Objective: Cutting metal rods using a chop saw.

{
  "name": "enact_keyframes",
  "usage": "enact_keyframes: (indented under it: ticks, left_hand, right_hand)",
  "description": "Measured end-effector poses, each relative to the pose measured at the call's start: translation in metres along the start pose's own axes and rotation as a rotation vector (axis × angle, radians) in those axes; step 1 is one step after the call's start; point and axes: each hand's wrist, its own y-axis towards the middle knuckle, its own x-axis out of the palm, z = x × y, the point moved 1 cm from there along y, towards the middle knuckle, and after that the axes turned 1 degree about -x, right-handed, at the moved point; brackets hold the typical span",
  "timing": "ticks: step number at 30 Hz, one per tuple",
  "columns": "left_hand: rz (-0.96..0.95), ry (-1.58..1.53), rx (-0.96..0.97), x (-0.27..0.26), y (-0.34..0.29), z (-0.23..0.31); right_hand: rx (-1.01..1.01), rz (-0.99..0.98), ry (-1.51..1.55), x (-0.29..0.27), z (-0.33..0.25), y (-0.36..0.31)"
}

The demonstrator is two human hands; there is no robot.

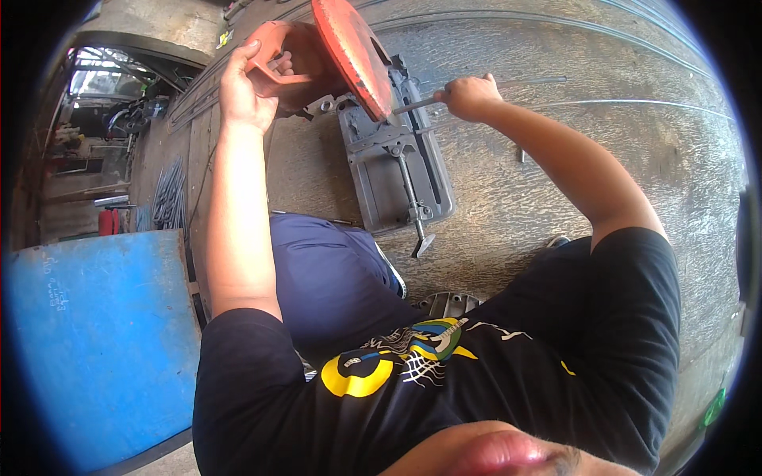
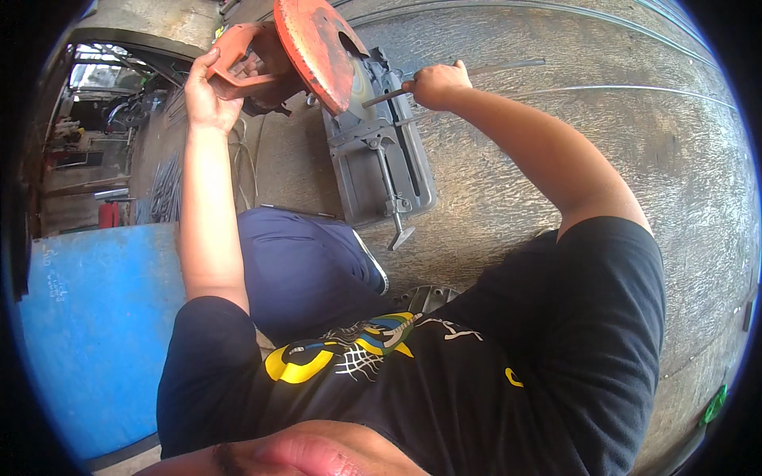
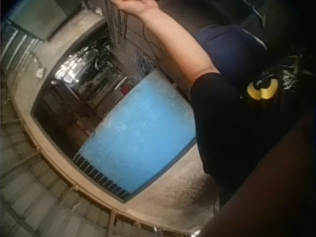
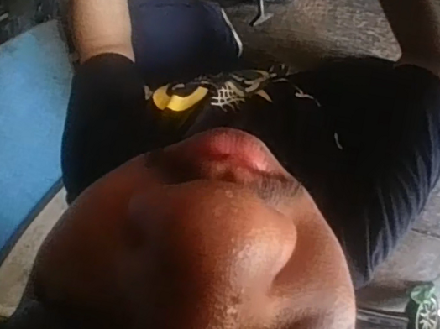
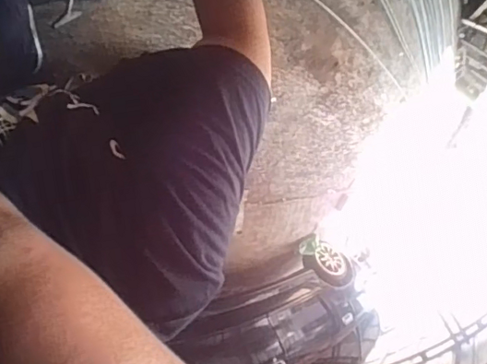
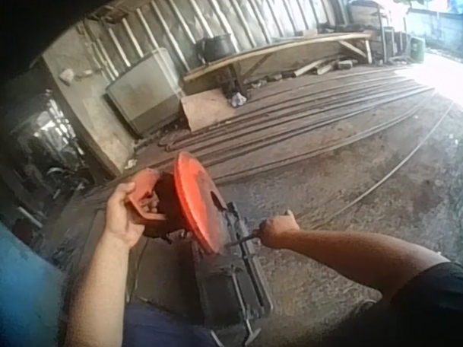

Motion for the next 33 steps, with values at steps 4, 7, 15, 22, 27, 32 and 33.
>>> enact_keyframes:
  ticks: [4,7,15,22,27,32,33]
  left_hand:
    - [0.013,0.004,0.004,0.0029,-0.0007,0.0001]
    - [0.032,0.011,0.021,0.0048,-0.0023,-0.0002]
    - [0.133,0.014,-0.011,0.0065,-0.0011,0.0016]
    - [0.119,0.006,0.013,0.0093,-0.002,0.0012]
    - [0.103,0.019,0.022,0.008,-0.0016,0.0007]
    - [0.101,0.019,0.026,0.0078,-0.0017,0.0004]
    - [0.101,0.019,0.026,0.0079,-0.0018,0.0001]
  right_hand:
    - [-0.008,0.006,-0.044,0.001,-0.0029,0.0013]
    - [-0.016,0.02,-0.034,0.0019,-0.0029,-0.0006]
    - [0.001,-0.001,-0.043,0.0063,-0.0041,-0.0055]
    - [0.0,0.014,-0.05,0.0067,-0.0057,-0.0049]
    - [0.006,0.024,-0.065,0.0061,-0.0063,-0.0042]
    - [0.007,0.025,-0.066,0.0056,-0.0065,-0.0032]
    - [0.007,0.029,-0.062,0.0057,-0.0064,-0.0027]
